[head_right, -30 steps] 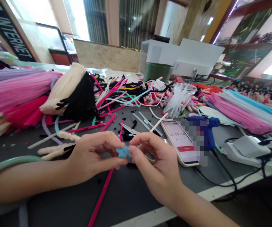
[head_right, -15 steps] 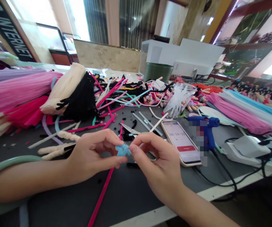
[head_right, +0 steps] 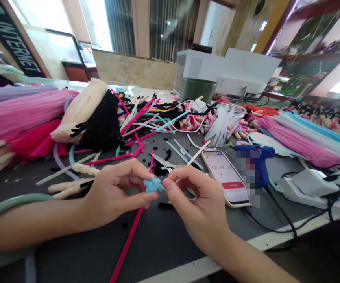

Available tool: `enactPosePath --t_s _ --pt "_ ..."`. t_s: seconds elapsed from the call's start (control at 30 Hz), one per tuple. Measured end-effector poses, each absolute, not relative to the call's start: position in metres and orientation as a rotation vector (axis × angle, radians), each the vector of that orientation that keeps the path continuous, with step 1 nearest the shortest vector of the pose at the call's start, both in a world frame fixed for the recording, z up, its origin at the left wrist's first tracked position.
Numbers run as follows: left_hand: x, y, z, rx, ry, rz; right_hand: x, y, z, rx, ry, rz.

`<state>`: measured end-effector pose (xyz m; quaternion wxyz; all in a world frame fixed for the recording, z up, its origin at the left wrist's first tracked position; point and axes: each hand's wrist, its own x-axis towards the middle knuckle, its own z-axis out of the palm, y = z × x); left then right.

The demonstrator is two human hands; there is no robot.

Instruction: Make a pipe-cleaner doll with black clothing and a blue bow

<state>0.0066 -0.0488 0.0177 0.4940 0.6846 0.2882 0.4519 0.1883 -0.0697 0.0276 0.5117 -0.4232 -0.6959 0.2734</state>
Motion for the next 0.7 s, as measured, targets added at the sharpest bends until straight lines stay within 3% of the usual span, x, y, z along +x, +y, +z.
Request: enactPosePath --t_s 0.7 --pt "0.0063 -0.0486 0.0159 1.659 0.706 1.070 0.1900 -0.0686 0.0255 -1.002 -1.732 0.600"
